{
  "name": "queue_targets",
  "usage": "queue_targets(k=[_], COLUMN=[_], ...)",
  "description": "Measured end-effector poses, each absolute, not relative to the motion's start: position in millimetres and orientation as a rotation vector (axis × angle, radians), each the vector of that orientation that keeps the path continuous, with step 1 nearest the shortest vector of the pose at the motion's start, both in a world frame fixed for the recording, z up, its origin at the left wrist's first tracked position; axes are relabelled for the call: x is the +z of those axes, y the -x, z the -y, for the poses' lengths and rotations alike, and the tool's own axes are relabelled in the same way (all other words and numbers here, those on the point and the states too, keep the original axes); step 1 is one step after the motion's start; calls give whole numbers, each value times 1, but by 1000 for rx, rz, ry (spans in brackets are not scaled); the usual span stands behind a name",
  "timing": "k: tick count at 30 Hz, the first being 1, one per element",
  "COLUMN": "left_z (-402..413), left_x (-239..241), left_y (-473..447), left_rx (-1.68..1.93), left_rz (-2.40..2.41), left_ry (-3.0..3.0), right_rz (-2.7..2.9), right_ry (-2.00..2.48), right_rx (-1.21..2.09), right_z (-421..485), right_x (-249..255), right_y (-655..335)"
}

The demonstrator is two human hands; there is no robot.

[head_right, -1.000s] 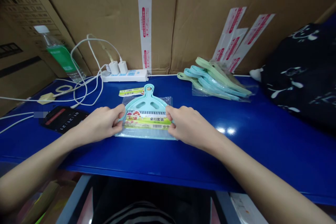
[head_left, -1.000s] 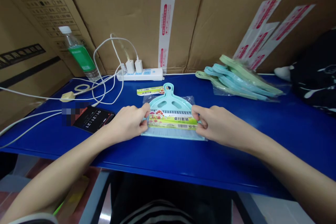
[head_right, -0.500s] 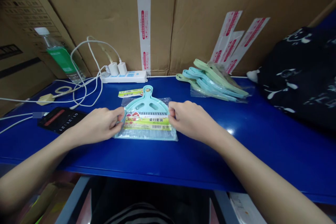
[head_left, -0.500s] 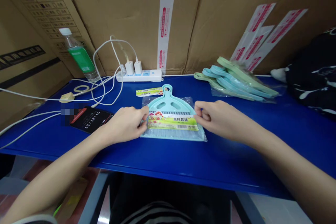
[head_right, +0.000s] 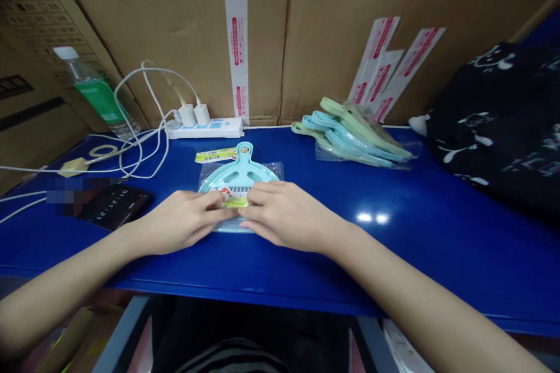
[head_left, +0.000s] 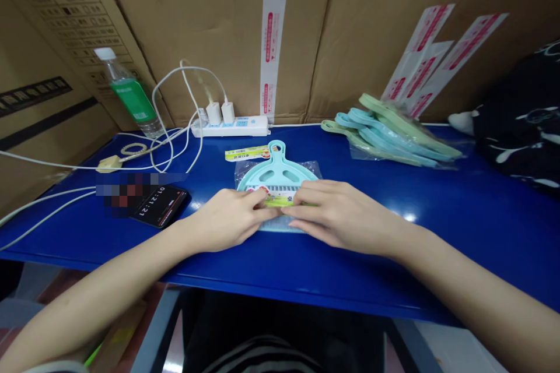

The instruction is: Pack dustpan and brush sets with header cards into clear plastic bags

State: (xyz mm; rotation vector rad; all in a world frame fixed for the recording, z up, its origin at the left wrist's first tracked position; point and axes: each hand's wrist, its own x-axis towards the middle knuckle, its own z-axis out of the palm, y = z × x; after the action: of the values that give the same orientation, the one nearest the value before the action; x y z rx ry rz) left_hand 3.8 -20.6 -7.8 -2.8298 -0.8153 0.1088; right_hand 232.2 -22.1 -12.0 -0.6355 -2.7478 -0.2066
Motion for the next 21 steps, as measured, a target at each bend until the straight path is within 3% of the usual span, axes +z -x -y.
queue_targets(k=[11, 21], left_z=[21, 15], left_x=[-1, 16], left_y=[-5, 10], left_rx=[213, 194], left_rz=[966, 1168], left_ry=[2878, 2961], right_rz=[2847, 2899], right_ry=[741, 996], right_rx=[-178, 312], right_z=[21, 18], right_x=[-8, 12], right_y=[-235, -260])
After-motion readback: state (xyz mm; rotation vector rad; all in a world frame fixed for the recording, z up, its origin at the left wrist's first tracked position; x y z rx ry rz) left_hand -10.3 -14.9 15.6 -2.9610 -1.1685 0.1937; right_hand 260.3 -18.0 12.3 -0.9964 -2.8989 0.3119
